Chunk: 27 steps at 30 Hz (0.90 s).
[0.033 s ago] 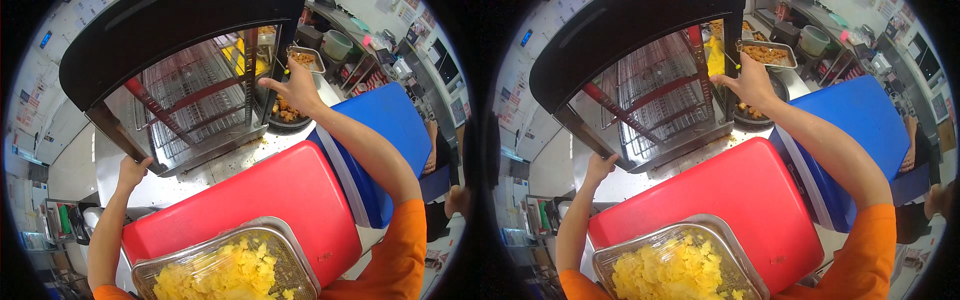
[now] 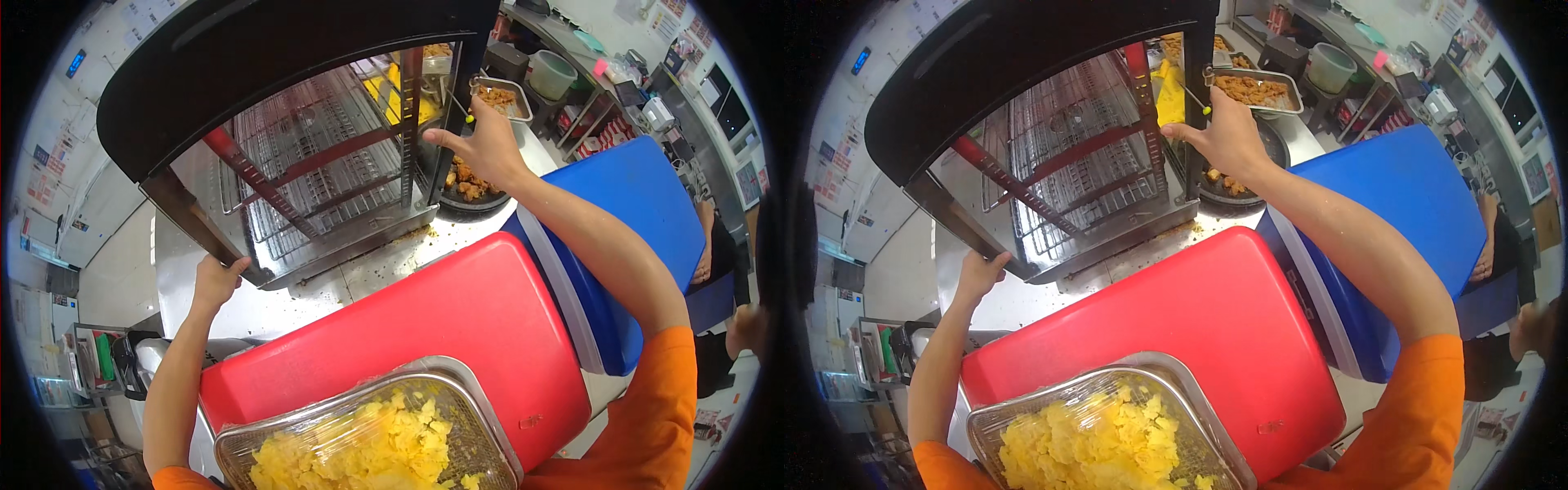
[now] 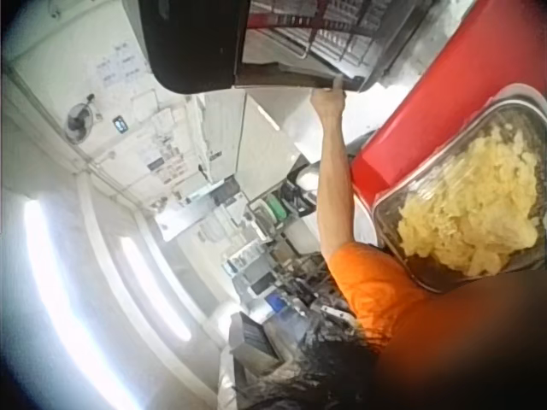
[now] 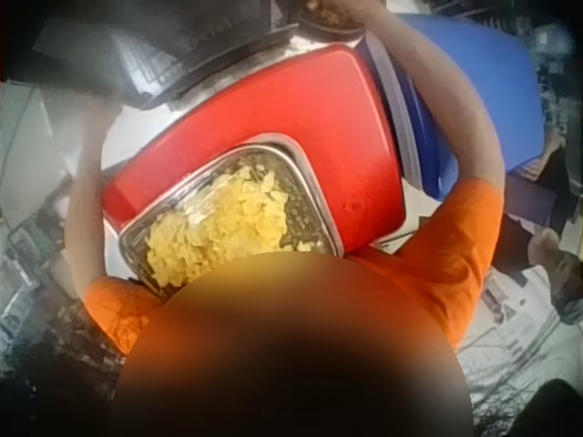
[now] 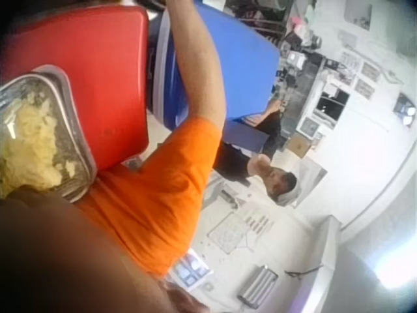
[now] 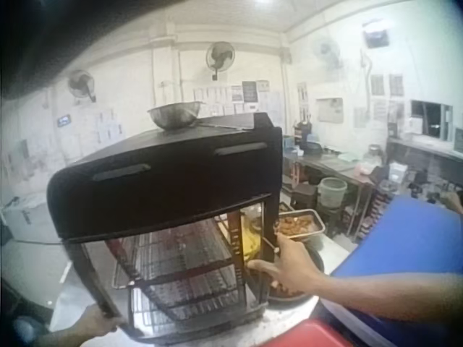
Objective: The person uses a screwdriver to tighten screws on the frame of a glass display case in a commercial kitchen. They repeatedly open and close the case door to access different screws along the side and top edges.
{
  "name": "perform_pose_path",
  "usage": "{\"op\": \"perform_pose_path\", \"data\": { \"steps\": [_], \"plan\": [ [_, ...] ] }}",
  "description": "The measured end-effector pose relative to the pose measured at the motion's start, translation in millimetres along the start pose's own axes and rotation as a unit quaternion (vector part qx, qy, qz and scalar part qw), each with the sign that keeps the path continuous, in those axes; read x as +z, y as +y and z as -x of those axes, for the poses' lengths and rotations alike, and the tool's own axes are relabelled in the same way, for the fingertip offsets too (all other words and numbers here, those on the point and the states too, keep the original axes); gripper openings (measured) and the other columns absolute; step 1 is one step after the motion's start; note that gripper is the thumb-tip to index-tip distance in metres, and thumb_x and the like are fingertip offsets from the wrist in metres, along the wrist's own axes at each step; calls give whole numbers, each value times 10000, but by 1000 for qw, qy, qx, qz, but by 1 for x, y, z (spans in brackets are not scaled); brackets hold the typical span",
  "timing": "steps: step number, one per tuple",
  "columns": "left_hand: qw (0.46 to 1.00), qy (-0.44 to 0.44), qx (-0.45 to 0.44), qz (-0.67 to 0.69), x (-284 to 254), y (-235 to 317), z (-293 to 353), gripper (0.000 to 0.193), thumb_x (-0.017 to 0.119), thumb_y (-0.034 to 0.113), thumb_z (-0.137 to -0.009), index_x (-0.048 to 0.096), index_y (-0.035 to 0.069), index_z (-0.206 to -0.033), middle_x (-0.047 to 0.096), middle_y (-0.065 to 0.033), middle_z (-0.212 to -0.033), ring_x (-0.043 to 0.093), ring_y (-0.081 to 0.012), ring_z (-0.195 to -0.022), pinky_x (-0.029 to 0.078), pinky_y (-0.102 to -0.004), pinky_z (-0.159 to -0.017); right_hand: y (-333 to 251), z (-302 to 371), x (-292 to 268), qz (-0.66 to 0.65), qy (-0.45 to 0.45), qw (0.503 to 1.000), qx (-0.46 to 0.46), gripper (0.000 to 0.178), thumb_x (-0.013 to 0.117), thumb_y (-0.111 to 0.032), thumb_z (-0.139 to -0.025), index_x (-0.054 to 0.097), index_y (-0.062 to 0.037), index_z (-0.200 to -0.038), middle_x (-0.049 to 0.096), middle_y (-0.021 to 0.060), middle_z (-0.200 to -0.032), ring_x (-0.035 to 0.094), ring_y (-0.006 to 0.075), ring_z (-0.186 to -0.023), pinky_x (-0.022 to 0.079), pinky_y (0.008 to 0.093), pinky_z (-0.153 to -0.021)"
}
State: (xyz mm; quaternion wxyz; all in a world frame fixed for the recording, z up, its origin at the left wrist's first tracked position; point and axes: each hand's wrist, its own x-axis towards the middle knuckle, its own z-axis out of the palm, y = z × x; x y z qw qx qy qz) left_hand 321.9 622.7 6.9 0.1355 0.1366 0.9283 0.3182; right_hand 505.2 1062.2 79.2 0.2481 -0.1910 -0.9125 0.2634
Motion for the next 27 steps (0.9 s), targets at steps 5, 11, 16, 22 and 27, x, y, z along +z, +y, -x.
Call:
{"op": "perform_pose_path", "data": {
  "steps": [5,11,16,22,27],
  "plan": [
    [1000,26,-10,14,7,6,5,351,799,219,-832,632,-59,-966,684,-127,-737,646,-162,-568,512,-307,-529,5,-2,1,21,1,1000,-1,805,804,-569,-733,589,115,-1098,672,267,-1017,642,395,-1030,479,432,-914],
    [996,47,-47,52,12,5,4,368,809,197,-821,608,-37,-1021,690,-109,-795,650,-152,-609,526,-302,-547,10,-1,5,-43,38,997,-57,651,820,-448,-775,620,33,-1165,682,241,-1047,647,347,-1038,475,407,-930],
    [995,40,-64,71,13,17,9,326,807,173,-821,596,-22,-975,670,-89,-773,610,-138,-601,491,-302,-546,12,0,7,-12,39,997,-63,588,808,-412,-808,625,-1,-1187,706,128,-917,634,168,-680,495,320,-631],
    [994,61,-65,65,15,19,10,304,810,174,-814,608,-19,-933,669,-89,-736,609,-145,-593,484,-305,-546,10,-1,4,-40,18,998,-43,639,808,-454,-775,624,51,-1120,688,239,-1023,659,387,-989,497,426,-862],
    [995,64,-73,29,17,16,9,312,817,246,-805,662,-23,-835,668,-101,-679,623,-162,-599,487,-331,-567,12,-2,4,-51,32,997,-58,633,810,-451,-773,621,62,-1092,685,246,-993,661,399,-951,501,434,-837]
  ]
}}
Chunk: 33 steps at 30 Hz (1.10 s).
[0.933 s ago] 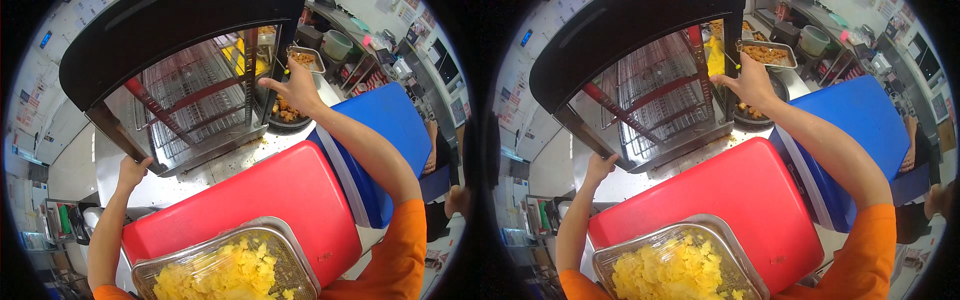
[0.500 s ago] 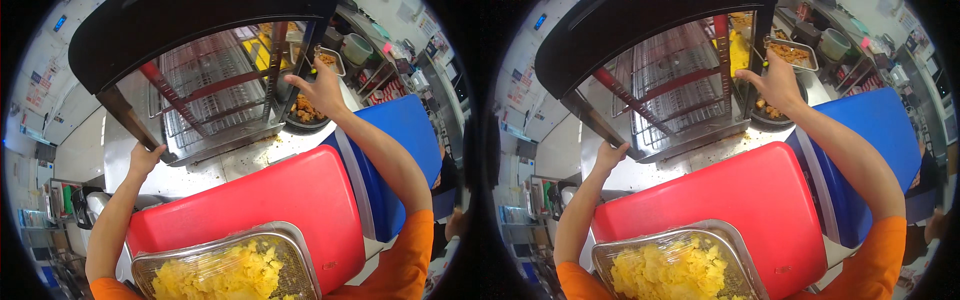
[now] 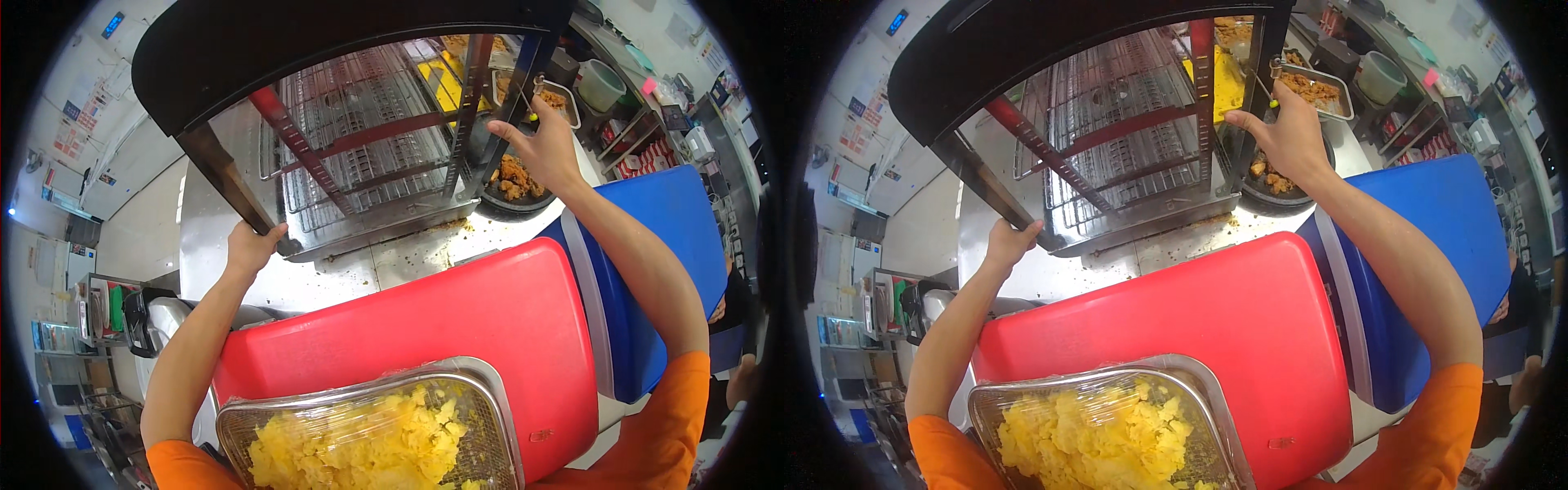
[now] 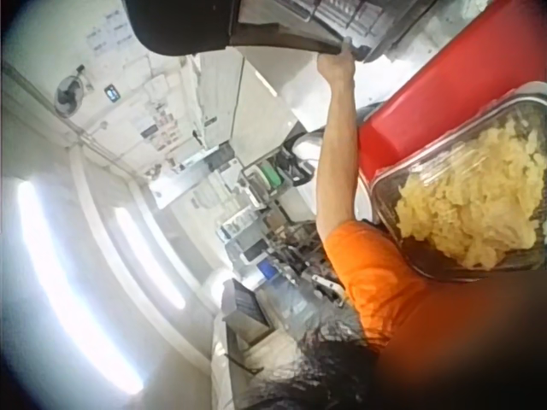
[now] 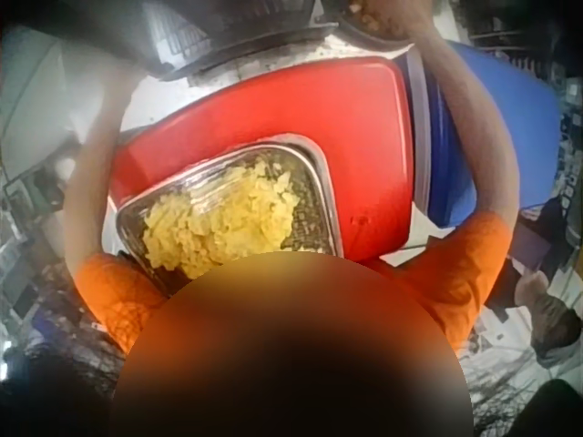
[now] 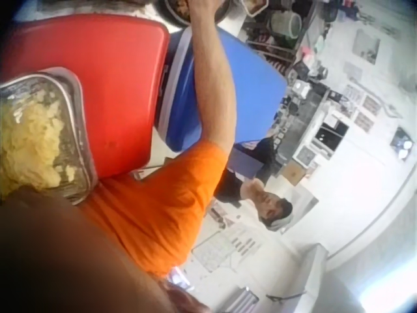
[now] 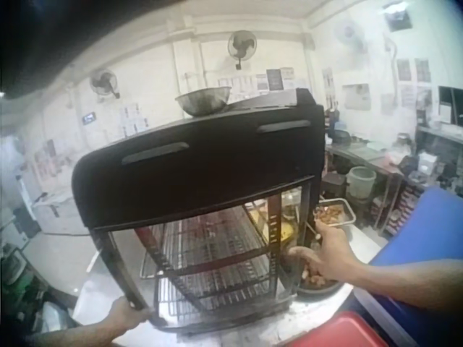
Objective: The person uses a screwdriver to tighten screws on the frame of a glass display case in a commercial kitchen. They repeatedly open and close the case door to access different screws along the side and top edges.
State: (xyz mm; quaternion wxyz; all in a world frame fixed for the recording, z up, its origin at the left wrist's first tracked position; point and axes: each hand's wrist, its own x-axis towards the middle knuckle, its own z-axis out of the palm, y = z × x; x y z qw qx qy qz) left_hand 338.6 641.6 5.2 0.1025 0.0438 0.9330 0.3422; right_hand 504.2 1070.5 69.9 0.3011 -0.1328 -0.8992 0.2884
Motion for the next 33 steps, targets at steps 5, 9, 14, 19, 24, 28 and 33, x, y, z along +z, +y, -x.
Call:
{"op": "perform_pose_path", "data": {
  "steps": [5,9,14,19,24,28,33],
  "plan": [
    [1000,-10,-16,-5,1,0,-1,337,811,275,-812,695,-40,-798,677,-110,-675,630,-173,-605,485,-338,-574,6,0,0,49,5,999,-7,563,807,-412,-798,629,36,-1089,693,200,-969,649,311,-878,490,392,-792],
    [1000,5,-13,-13,1,-4,-2,346,811,280,-812,700,-47,-815,685,-117,-686,638,-179,-603,491,-339,-572,-2,1,-1,28,3,1000,-1,590,811,-425,-786,602,70,-1030,674,254,-930,652,414,-906,491,449,-805],
    [999,12,28,-43,1,-20,-10,362,810,300,-809,698,-44,-808,682,-120,-652,655,-195,-577,504,-343,-567,-5,4,-2,47,18,999,9,612,815,-422,-781,595,72,-1070,679,270,-978,652,427,-973,501,457,-836],
    [999,-16,28,-29,-3,0,0,357,795,291,-828,683,-44,-770,668,-111,-628,653,-169,-572,501,-331,-546,-13,3,-9,1,-8,999,37,666,799,-388,-796,558,72,-1213,679,279,-1048,651,423,-1025,516,451,-883],
    [999,-16,40,2,-4,-1,2,355,786,287,-840,676,-40,-759,660,-100,-617,646,-160,-556,495,-318,-535,-35,9,-15,-31,-42,988,147,834,799,-448,-787,477,114,-1312,663,268,-1068,682,312,-964,524,392,-857],
    [998,-35,35,-25,-6,6,4,322,768,254,-861,649,-45,-862,654,-96,-676,642,-156,-586,519,-300,-534,-43,15,-12,-67,-5,974,215,728,788,-385,-804,508,93,-1276,659,185,-994,661,221,-775,530,326,-665],
    [999,-24,41,-9,-5,1,3,315,769,252,-859,655,-41,-857,658,-102,-674,633,-161,-570,504,-307,-529,-53,11,-23,-67,-117,959,248,446,747,-363,-848,666,61,-961,643,131,-731,614,171,-636,501,340,-624]
  ]
}}
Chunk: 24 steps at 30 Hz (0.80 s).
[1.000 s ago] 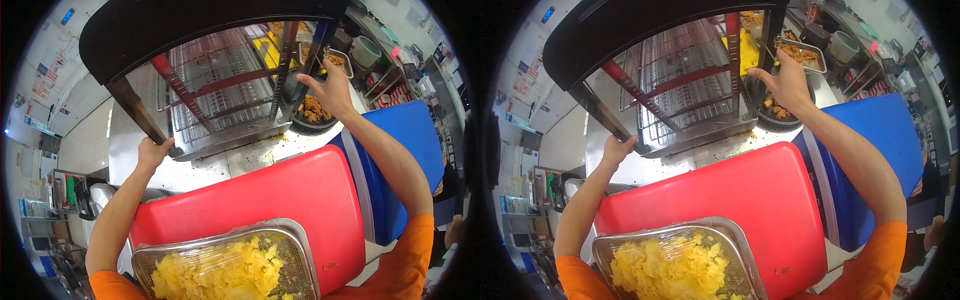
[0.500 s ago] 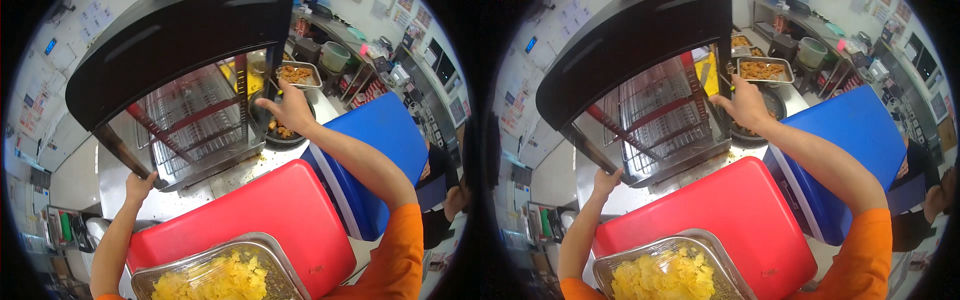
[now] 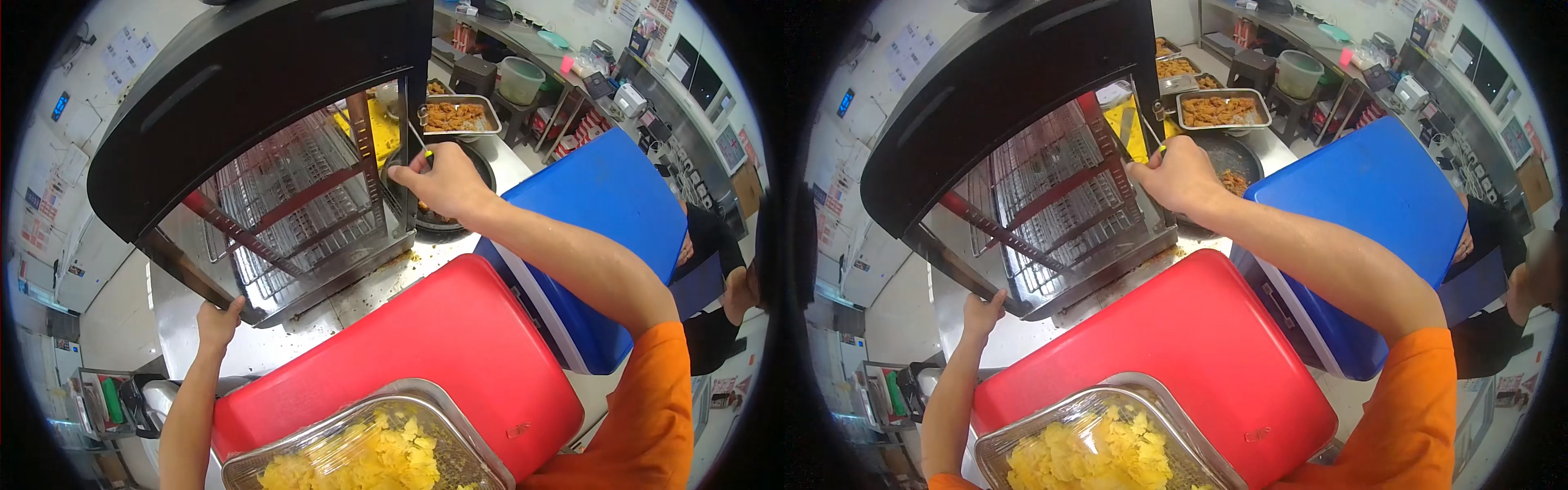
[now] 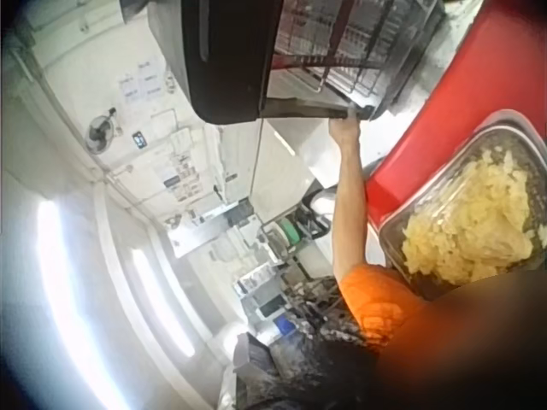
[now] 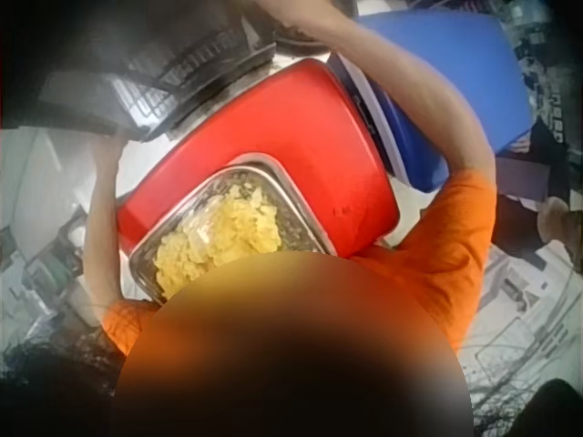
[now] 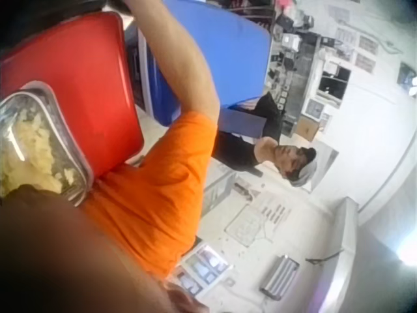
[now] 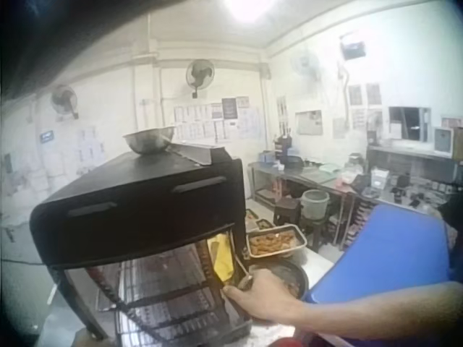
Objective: The person uses a screwdriver to tighten screws on the frame of a glass display case in a commercial kitchen. They repeatedly open and close the case door to access different screws along the side and top edges.
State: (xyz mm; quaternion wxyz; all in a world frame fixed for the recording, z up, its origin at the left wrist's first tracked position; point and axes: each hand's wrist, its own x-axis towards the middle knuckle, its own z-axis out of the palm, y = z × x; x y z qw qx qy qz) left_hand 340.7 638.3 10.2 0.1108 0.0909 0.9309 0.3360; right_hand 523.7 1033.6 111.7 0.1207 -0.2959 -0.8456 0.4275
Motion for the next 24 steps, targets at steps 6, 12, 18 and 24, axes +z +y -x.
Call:
{"op": "perform_pose_path", "data": {
  "steps": [6,12,18,24],
  "plan": [
    [999,-5,-8,-43,2,2,-2,312,763,238,-867,639,-47,-895,648,-93,-691,630,-156,-584,488,-292,-517,15,3,-6,-16,59,998,22,380,683,-334,-879,650,43,-832,673,163,-787,646,269,-736,489,384,-706],
    [1000,0,-9,-10,4,-4,-4,318,772,231,-864,612,-32,-941,648,-90,-731,627,-152,-604,508,-293,-528,16,-12,-3,-49,215,968,-122,368,734,-316,-847,642,35,-906,674,178,-795,670,331,-771,496,412,-731],
    [998,44,3,32,9,0,0,327,811,223,-825,590,-18,-836,646,-96,-632,602,-154,-546,465,-314,-526,6,-15,-5,9,198,955,-220,339,750,-310,-853,649,13,-846,663,161,-760,645,298,-706,489,391,-698],
    [999,42,2,27,10,-7,-4,344,815,232,-823,583,-22,-844,648,-100,-646,601,-152,-551,466,-310,-523,7,-19,-8,49,209,941,-260,354,753,-348,-863,659,-7,-844,641,128,-720,593,249,-618,459,372,-626]
  ]
}}
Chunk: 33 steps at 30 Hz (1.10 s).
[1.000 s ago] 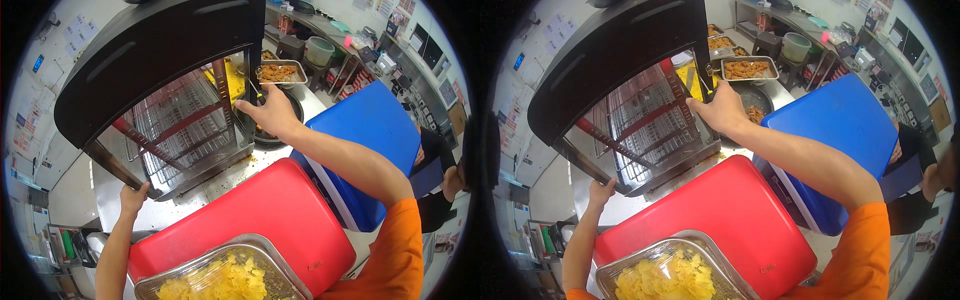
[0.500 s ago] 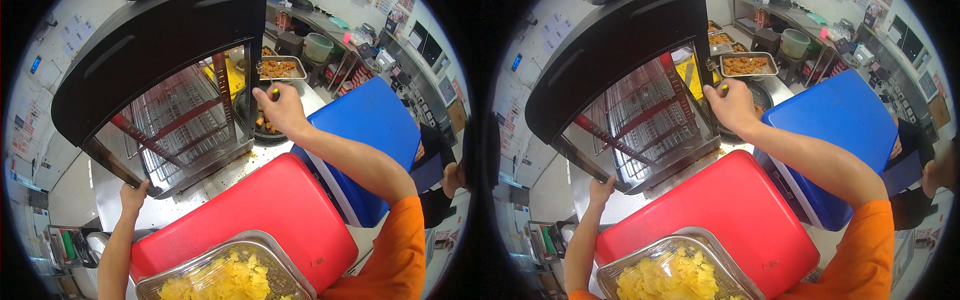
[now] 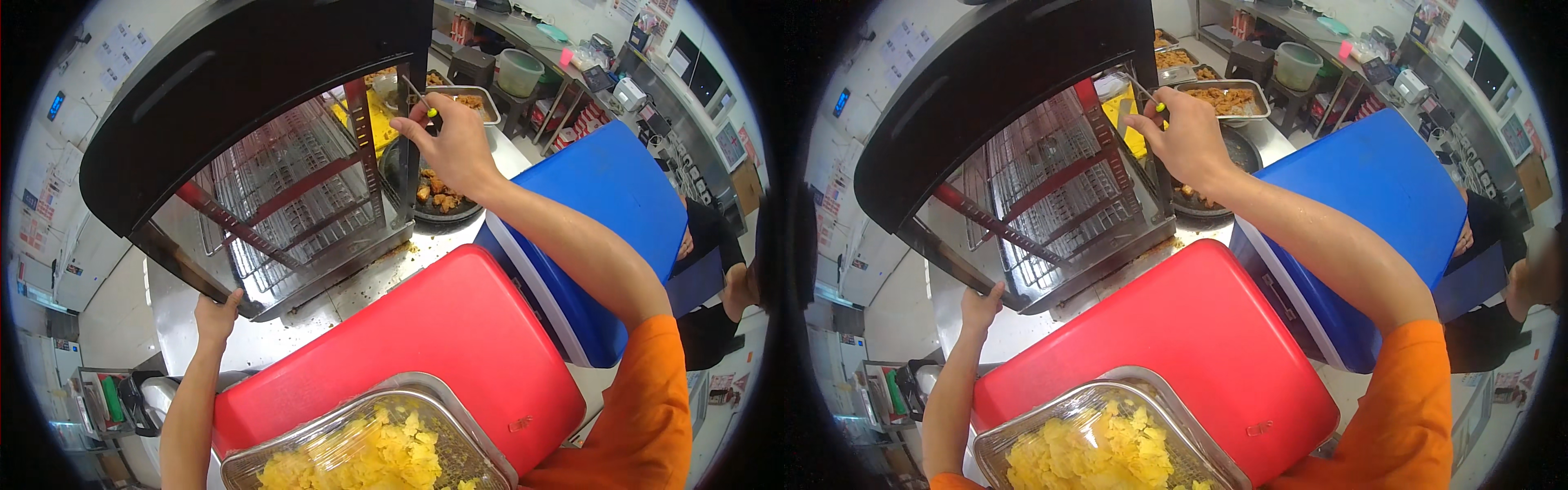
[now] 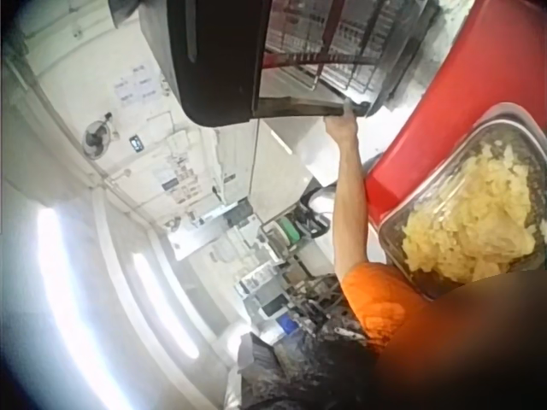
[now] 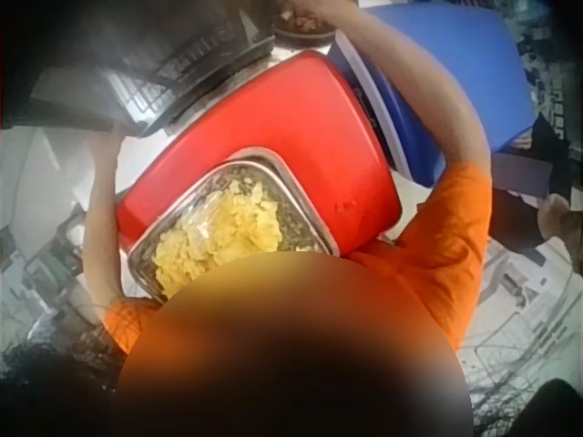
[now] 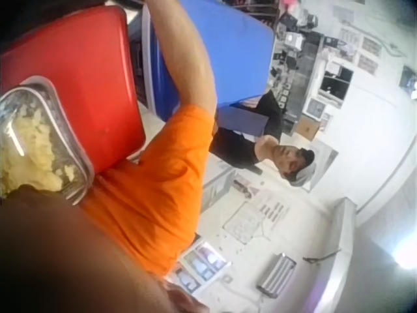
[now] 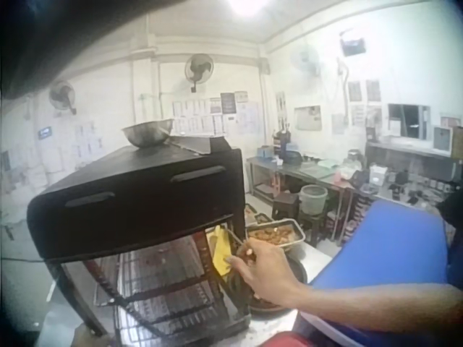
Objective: The person uses a screwdriver to tighten screws on the frame of a glass display case in a commercial kitchen. They repeatedly open and close the case door to access different screws along the side and top edges.
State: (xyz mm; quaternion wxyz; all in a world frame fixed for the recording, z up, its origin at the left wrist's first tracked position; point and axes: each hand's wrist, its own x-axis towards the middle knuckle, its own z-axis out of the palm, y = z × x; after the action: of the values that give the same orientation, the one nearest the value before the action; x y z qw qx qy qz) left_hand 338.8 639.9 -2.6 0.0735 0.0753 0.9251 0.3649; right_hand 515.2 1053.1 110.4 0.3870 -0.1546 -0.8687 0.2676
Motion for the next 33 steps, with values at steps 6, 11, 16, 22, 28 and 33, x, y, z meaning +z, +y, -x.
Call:
{"op": "perform_pose_path", "data": {
  "steps": [6,11,16,22,28,33],
  "plan": [
    [1000,-13,-8,7,0,-1,-1,351,815,229,-824,576,-26,-862,652,-102,-663,599,-155,-553,471,-312,-523,8,-3,-4,-44,0,999,14,350,763,-332,-853,658,2,-859,658,144,-732,642,281,-674,488,378,-665],
    [1000,-1,-6,14,1,-6,-3,384,823,222,-813,550,-32,-905,658,-108,-684,606,-162,-555,484,-306,-534,16,-7,-3,-28,17,999,-1,380,773,-348,-845,642,8,-868,651,109,-723,626,234,-644,479,365,-640],
    [1000,22,-2,15,4,5,4,391,824,222,-811,543,-29,-917,658,-108,-682,615,-162,-571,488,-302,-542,17,-11,-7,-20,-3,999,-27,408,794,-370,-821,611,-6,-824,643,99,-717,589,238,-650,469,375,-654],
    [1000,-3,-8,5,1,4,3,341,808,246,-827,595,-17,-868,654,-91,-660,611,-153,-581,482,-309,-564,21,-8,2,-27,11,999,-13,463,827,-401,-785,562,-28,-855,601,63,-714,564,181,-658,459,338,-647],
    [1000,-13,-14,-21,0,2,2,330,790,271,-842,622,-12,-857,655,-88,-649,611,-151,-585,476,-312,-577,20,-9,2,-6,6,1000,-19,496,823,-422,-786,553,-17,-883,596,83,-698,582,199,-640,467,344,-627],
    [1000,-4,-10,-25,1,2,2,361,792,295,-837,620,-20,-879,656,-93,-642,620,-158,-586,479,-316,-582,20,-8,5,11,23,999,-41,512,804,-403,-809,548,18,-949,609,136,-666,627,256,-610,484,369,-613]
  ]
}}
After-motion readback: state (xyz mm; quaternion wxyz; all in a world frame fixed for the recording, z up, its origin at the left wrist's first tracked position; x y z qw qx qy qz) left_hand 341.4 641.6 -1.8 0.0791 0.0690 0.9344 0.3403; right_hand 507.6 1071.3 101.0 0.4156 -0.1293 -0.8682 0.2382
